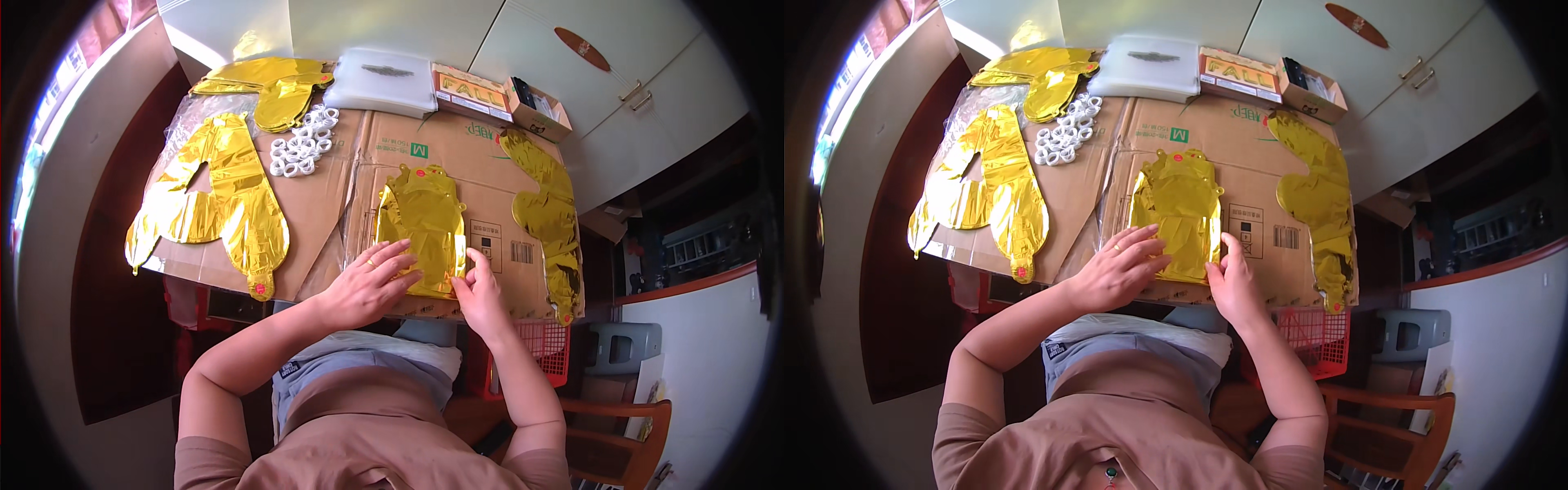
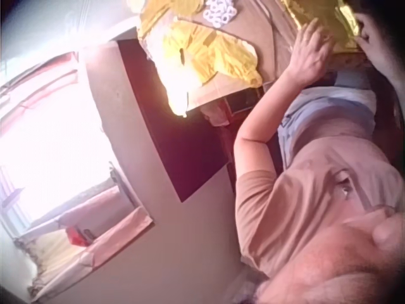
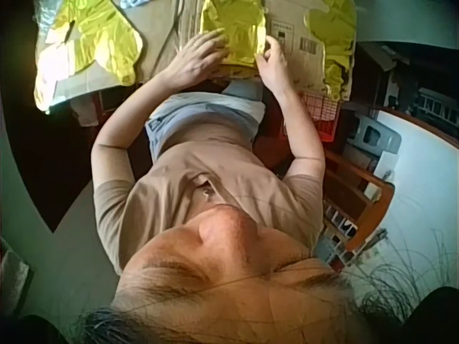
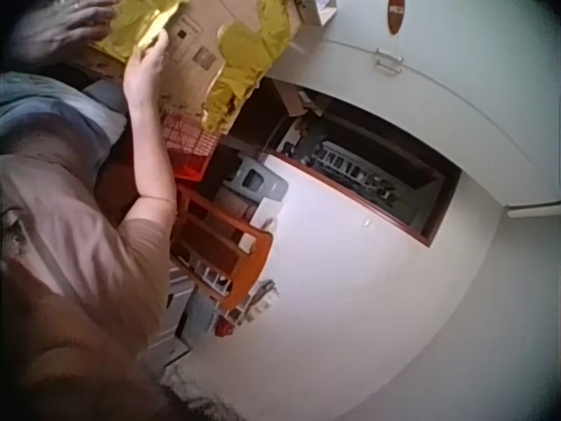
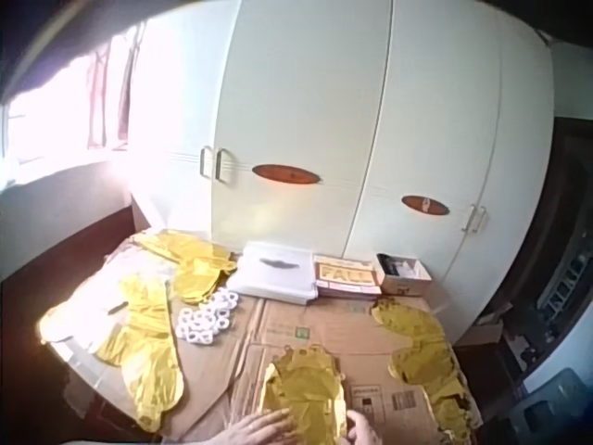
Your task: Folding gold foil balloons on a cardboard workspace.
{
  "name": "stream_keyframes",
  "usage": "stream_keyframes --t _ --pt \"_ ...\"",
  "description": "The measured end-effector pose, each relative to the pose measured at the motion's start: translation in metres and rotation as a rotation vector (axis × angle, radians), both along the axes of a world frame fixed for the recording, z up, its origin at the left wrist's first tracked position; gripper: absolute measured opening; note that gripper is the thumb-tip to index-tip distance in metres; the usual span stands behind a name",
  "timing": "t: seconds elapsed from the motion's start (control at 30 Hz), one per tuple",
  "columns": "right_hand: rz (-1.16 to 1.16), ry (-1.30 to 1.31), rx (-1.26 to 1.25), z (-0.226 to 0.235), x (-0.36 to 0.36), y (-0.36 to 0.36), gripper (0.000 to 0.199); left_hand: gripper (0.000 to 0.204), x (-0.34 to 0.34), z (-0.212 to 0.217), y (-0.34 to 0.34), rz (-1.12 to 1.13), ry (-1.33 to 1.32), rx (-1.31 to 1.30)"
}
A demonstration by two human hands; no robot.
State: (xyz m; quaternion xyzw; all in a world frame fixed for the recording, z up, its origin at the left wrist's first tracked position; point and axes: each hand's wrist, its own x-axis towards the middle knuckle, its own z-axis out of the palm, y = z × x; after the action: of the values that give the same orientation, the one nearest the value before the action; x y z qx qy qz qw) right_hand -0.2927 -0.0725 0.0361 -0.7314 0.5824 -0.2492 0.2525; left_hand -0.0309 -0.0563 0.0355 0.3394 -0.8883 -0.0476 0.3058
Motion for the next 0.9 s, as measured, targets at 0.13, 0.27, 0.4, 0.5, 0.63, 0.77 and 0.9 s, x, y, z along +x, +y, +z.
stream_keyframes --t 0.13,0.27,0.4,0.5,0.63,0.77,0.9 --pt "-0.039 0.064 -0.041 0.007 0.003 0.002 0.062 0.062 -0.005 -0.011 -0.005 0.024 -0.1 0.159" --pt "-0.01 0.295 -0.206 0.008 0.002 0.004 0.067 0.066 -0.003 -0.016 -0.004 0.049 -0.144 0.182" --pt "0.162 0.375 -0.455 0.004 0.007 -0.004 0.071 0.062 -0.004 -0.015 -0.006 0.049 -0.17 0.191" --pt "0.261 0.439 -0.328 -0.001 0.011 -0.012 0.073 0.059 0.0 -0.012 -0.009 0.024 -0.144 0.197" --pt "0.312 0.491 -0.194 -0.012 0.007 -0.016 0.073 0.056 0.008 0.0 -0.018 0.016 -0.101 0.174" --pt "0.324 0.491 -0.187 -0.013 0.007 -0.016 0.075 0.05 0.018 -0.006 -0.037 0.077 -0.076 0.149" --pt "0.334 0.506 -0.183 -0.011 0.006 -0.016 0.075 0.048 0.024 -0.012 -0.038 0.113 -0.116 0.109"
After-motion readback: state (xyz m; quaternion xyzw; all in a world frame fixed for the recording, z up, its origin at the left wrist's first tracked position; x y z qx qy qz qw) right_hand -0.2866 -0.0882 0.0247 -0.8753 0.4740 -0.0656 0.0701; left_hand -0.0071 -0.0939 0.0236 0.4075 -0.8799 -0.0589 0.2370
